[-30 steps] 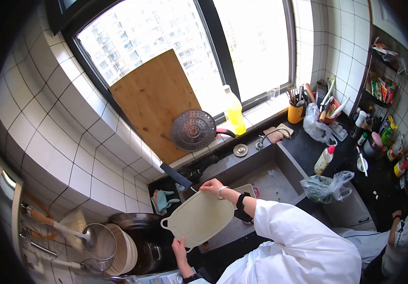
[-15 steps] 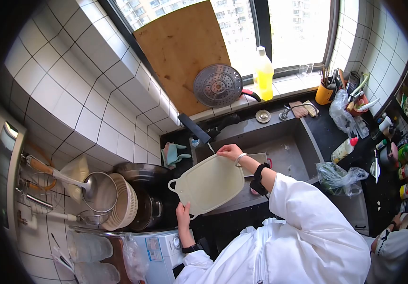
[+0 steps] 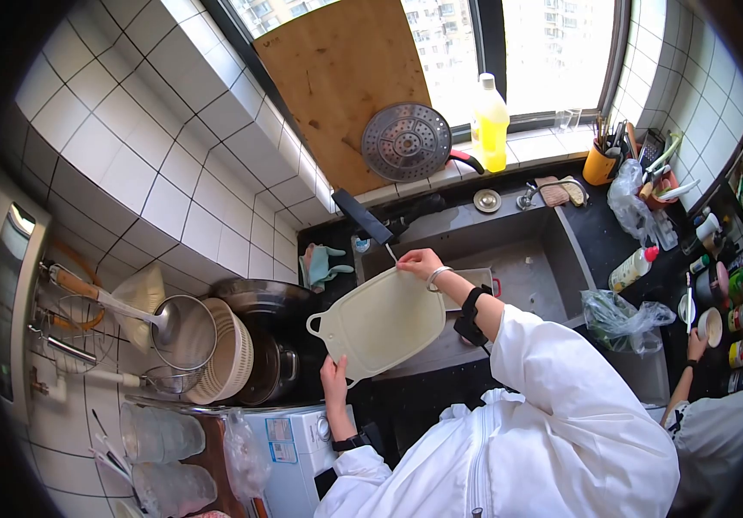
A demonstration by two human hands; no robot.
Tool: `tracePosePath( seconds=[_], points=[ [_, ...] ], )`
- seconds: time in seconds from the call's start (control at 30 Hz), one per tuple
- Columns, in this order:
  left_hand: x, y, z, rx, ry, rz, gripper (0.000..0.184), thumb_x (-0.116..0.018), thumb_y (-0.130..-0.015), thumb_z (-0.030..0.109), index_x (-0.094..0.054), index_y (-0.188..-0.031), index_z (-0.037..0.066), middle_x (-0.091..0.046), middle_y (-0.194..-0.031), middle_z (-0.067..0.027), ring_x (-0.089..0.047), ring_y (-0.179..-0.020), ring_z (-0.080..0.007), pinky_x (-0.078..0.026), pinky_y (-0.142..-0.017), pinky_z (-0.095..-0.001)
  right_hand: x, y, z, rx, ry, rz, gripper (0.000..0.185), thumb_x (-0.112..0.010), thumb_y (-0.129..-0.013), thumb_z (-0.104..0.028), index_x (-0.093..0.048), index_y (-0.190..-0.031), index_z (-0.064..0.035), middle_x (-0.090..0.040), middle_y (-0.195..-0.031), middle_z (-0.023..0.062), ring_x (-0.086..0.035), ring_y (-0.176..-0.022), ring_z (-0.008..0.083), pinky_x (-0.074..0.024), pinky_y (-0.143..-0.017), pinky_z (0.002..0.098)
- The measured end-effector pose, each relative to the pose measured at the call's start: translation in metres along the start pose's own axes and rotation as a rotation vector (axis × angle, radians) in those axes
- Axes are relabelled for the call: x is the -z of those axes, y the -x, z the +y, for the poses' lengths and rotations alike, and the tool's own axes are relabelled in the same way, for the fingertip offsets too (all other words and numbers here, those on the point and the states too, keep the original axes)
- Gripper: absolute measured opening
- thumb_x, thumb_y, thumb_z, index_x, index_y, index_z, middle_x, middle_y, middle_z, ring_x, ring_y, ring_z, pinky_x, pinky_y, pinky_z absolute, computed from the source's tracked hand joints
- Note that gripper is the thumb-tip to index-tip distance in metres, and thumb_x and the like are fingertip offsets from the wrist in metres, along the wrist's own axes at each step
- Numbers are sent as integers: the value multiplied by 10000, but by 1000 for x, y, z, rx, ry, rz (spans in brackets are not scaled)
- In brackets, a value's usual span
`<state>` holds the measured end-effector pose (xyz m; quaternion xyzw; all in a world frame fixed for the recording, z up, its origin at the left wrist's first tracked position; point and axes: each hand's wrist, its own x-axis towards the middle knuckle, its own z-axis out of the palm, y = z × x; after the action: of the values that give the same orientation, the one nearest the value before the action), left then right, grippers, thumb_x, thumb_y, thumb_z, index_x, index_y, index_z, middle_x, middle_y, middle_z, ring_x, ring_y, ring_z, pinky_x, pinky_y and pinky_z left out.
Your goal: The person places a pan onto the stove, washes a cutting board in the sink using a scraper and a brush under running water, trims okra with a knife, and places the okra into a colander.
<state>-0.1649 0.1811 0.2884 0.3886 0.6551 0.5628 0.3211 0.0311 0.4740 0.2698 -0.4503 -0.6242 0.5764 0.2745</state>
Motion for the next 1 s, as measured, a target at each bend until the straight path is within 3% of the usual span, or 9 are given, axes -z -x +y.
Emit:
tracePosePath(
  seconds=[0.43, 0.63, 0.73, 0.83, 0.93, 0.97, 1.0],
  points=[
    [-4, -3, 0, 21, -38, -5, 223, -544, -929, 128, -575, -1070, -41, -634, -953, -31, -527, -841, -70, -430, -761, -235, 5, 3, -2, 46, -38, 41, 138, -706, -772, -186, -727, -869, -91, -694, -803, 47, -634, -760, 133, -493, -735, 274],
    [-15, -5, -4, 30, -25, 35, 246, -537, -929, 121, -562, -1102, -52, -639, -1025, -70, -546, -912, -95, -431, -819, -253, 5, -3, 8, 75, 188, 259, 201, -679, -781, -231, -717, -934, -106, -698, -874, 44, -653, -831, 198, -503, -777, 328],
    [-21, -4, -11, 42, 32, 103, 242, -529, -932, 113, -559, -1107, -51, -635, -1034, -79, -550, -923, -102, -433, -824, -258, 5, 3, 9, -36, 349, 355, 370, -701, -765, -359, -691, -1005, -78, -687, -922, 80, -643, -886, 244, -496, -800, 352],
    [-22, 3, -27, 88, 149, 192, 246, -516, -939, 105, -548, -1135, -41, -621, -1072, -84, -559, -942, -117, -441, -832, -269, 2, 2, 50, -150, 473, 290, 559, -693, -728, -497, -642, -1128, -109, -633, -1110, 106, -596, -1037, 287, -468, -876, 351],
    [-27, 12, -35, 168, 291, 252, 258, -509, -945, 101, -529, -1168, -26, -603, -1111, -86, -562, -966, -128, -448, -836, -275, 3, 0, 74, -194, 365, 11, 787, -728, -644, -612, -613, -1121, 3, -643, -1078, 173, -626, -976, 281, -481, -866, 353],
    [-31, 18, -22, 190, 327, 256, 261, -509, -946, 102, -524, -1175, -21, -598, -1119, -85, -561, -974, -130, -449, -839, -275, 5, 7, 59, -254, 357, -50, 785, -742, -633, -601, -616, -1126, -3, -636, -1110, 172, -620, -1005, 273, -473, -893, 347],
    [-35, 21, -13, 211, 363, 261, 264, -508, -947, 102, -518, -1183, -16, -592, -1127, -84, -560, -982, -132, -450, -842, -276, 3, 10, 55, -240, 362, 4, 785, -747, -628, -597, -618, -1124, -1, -639, -1101, 172, -624, -994, 273, -475, -887, 344]
  ],
)
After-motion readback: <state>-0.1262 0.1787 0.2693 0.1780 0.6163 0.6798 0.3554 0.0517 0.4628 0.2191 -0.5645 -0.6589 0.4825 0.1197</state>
